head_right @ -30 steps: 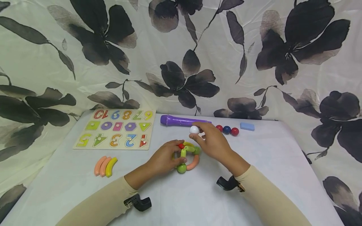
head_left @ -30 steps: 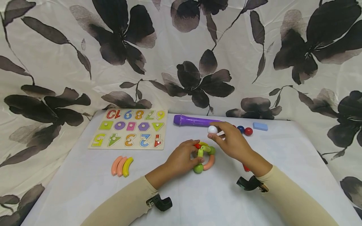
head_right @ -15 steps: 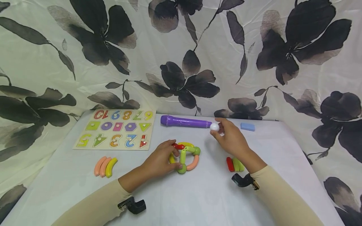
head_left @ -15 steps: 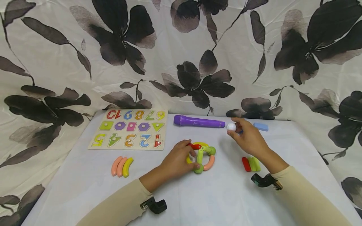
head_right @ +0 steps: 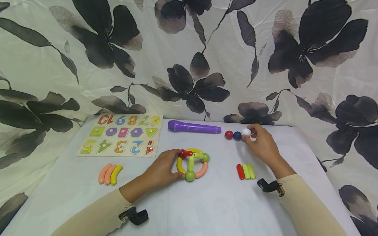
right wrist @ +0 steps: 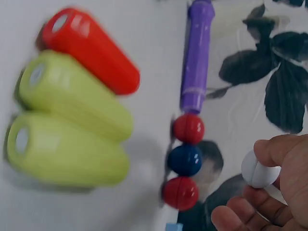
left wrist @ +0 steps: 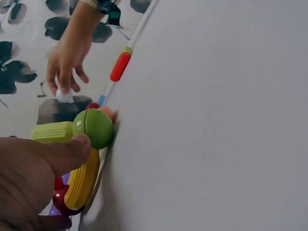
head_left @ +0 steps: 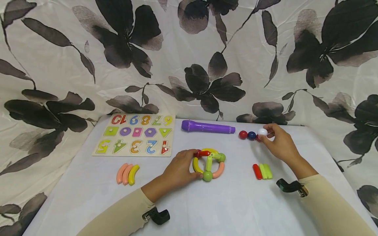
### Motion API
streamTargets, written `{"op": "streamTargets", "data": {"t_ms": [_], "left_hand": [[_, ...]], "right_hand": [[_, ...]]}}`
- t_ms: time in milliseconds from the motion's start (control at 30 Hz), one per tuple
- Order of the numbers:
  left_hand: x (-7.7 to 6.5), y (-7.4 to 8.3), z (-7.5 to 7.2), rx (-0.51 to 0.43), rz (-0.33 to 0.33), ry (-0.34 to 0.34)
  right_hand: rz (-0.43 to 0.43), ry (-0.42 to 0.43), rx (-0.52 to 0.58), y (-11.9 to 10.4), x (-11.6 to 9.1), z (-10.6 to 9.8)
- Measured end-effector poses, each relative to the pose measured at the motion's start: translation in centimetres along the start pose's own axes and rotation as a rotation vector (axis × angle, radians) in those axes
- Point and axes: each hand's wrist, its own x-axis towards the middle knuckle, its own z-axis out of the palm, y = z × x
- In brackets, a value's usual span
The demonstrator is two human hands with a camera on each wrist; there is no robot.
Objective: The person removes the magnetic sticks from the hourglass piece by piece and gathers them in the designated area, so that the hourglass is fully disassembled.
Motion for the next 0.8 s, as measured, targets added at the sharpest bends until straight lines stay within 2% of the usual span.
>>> {"op": "streamTargets", "data": {"t_ms": [367, 600, 800], "left_hand": [[0.3, -0.6, -0.1, 0.030, 0.022, -0.034], [0.5, -0.7, -0.2, 0.017, 0.018, -0.041], [0.5, -0.8, -0.2, 0.010, 0.023, -0.042]], "right_hand": [[0.065, -0.013, -0.021, 3.9, 0.5, -0.3], [0.182, -0.079, -0.032, 5.8, 0.9, -0.1], [0.222, -0.130, -0.036, 6.4, 1.3, 0.5]]}}
